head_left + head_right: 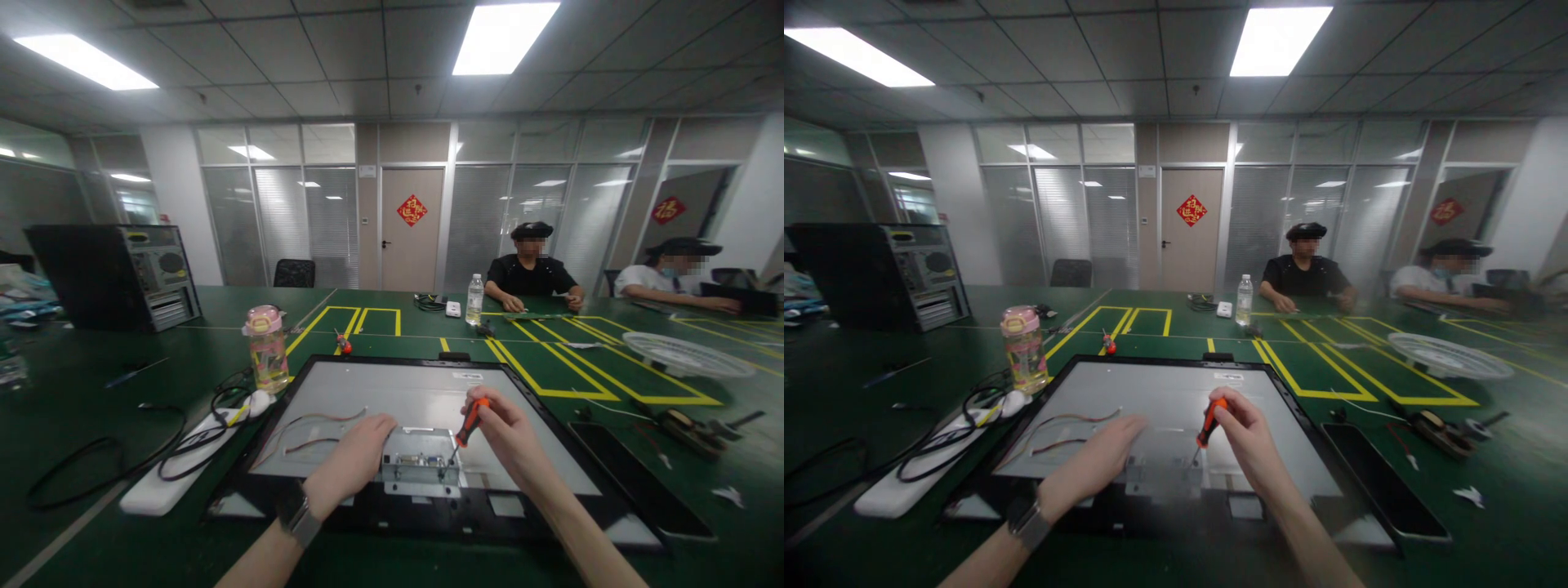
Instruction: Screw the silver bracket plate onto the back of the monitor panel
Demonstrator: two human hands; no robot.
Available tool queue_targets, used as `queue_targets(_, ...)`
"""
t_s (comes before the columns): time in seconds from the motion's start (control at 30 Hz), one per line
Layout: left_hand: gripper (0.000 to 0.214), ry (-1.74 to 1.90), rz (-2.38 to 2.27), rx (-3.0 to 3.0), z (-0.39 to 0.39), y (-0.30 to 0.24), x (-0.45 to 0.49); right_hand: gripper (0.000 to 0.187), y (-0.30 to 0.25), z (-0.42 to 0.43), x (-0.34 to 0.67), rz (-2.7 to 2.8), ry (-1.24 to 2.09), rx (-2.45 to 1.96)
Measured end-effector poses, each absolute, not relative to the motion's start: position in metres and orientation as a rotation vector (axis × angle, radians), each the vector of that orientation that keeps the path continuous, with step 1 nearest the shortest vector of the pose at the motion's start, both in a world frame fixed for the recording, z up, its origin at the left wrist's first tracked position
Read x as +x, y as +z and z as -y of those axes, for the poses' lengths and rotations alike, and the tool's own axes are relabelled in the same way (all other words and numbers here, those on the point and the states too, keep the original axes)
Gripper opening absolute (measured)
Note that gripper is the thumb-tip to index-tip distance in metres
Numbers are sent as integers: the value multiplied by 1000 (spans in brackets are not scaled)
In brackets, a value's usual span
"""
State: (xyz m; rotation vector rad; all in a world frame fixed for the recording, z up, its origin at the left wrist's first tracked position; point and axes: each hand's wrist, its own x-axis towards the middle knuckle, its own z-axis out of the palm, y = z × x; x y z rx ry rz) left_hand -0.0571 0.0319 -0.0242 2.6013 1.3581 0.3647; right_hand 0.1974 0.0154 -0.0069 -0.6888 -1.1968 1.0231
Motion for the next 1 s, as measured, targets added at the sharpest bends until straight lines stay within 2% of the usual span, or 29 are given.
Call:
queue_targets(0.27, 52, 432, -1327, 2639, -38, -34, -60, 31, 3, -7, 193, 1222, 1163, -584)
queue_targets(0.47, 54, 398, -1332, 2624, -35, -30, -58, 22, 1, -9, 195, 1235, 1089, -607)
queue_targets(0.63, 54, 415, -1323, 2616, -33, -27, -58, 29, 3, -9, 195, 1218, 1128, -625)
queue_targets(1.0, 52, 422, -1343, 2613, -36, -33, -59, 26, 1, -10, 197, 1223, 1133, -617)
